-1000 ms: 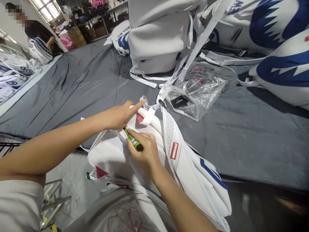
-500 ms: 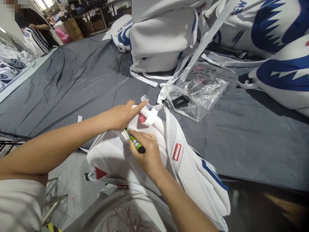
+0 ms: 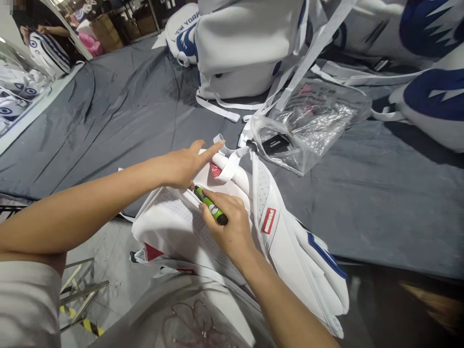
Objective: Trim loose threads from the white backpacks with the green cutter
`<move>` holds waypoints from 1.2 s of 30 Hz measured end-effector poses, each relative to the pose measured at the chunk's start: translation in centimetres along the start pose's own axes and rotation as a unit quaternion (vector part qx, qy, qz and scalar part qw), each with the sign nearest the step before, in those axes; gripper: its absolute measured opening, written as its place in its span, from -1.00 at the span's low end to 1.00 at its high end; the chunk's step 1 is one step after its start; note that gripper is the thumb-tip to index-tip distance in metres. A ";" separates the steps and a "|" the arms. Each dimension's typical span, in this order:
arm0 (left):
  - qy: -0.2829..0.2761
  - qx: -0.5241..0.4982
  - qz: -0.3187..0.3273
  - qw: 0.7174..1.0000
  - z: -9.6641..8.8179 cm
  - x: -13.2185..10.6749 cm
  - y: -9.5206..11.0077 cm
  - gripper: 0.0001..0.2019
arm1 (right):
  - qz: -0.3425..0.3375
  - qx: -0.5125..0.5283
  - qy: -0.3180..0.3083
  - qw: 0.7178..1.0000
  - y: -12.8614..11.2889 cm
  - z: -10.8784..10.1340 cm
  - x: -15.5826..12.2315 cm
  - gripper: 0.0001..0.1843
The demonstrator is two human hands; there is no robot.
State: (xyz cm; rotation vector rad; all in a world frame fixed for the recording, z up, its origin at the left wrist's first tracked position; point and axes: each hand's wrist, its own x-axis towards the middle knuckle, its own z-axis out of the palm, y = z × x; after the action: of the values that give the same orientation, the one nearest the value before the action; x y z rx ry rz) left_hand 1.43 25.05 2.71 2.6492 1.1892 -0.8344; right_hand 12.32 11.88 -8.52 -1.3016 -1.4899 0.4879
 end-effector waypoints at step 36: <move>0.014 0.026 0.003 1.000 -0.1 0.3 0.1 -0.06 | 0.034 -0.031 -0.037 0.998 0.0 -1.1 0.3 -0.73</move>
State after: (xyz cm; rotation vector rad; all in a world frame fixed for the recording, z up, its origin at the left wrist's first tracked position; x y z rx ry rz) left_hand 1.74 25.23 2.60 2.7130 1.1806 -0.8432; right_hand 13.31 11.80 -7.98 -1.4000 -1.5363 0.5436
